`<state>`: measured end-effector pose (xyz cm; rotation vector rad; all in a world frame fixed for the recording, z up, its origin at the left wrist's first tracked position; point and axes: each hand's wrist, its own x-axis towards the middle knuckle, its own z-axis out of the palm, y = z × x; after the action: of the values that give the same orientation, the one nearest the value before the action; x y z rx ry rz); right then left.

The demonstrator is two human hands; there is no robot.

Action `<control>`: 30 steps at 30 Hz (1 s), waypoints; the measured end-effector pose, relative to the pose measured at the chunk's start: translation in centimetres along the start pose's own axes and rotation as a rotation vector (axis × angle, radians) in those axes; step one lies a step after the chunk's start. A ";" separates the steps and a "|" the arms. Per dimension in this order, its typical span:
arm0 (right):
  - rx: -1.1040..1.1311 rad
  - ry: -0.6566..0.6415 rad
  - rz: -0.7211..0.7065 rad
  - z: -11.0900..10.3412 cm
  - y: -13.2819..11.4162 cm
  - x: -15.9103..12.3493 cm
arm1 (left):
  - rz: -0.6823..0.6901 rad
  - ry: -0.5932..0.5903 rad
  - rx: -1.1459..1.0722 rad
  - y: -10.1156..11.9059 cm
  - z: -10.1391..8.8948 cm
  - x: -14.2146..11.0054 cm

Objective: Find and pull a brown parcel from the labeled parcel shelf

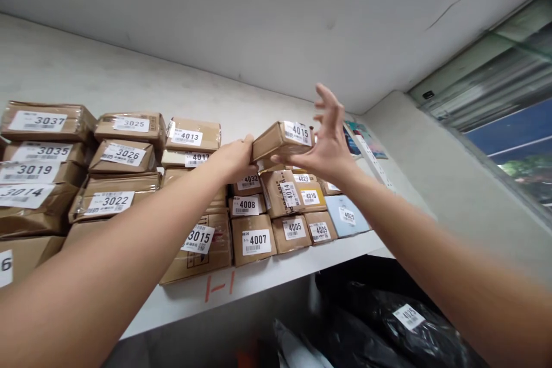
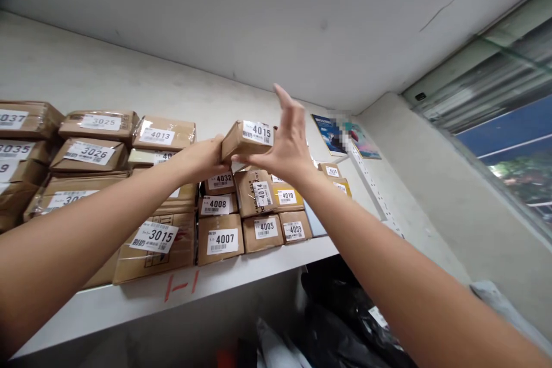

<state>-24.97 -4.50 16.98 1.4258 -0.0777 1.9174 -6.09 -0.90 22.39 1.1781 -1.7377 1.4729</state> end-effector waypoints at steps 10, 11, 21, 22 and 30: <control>-0.089 -0.420 -0.120 2.9 3.0 3.2 | -0.089 -0.042 0.251 1.5 1.3 -1.0; -0.090 -0.472 -0.129 3.5 3.5 3.0 | -0.056 -0.067 0.285 1.5 1.5 -1.0; -0.150 -0.562 -0.207 4.9 2.6 1.1 | -0.019 -0.025 0.298 1.5 2.5 -1.1; -0.133 -0.511 -0.209 4.3 2.1 0.5 | 0.002 0.007 0.291 1.5 2.2 -1.4; 0.291 -0.291 0.180 0.1 -9.2 -18.1 | 0.249 0.560 -0.064 0.0 -1.2 -14.1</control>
<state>-17.46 -7.20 -1.71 1.9468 -0.0676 1.9067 0.12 3.94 10.65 0.4543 -1.5499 1.6734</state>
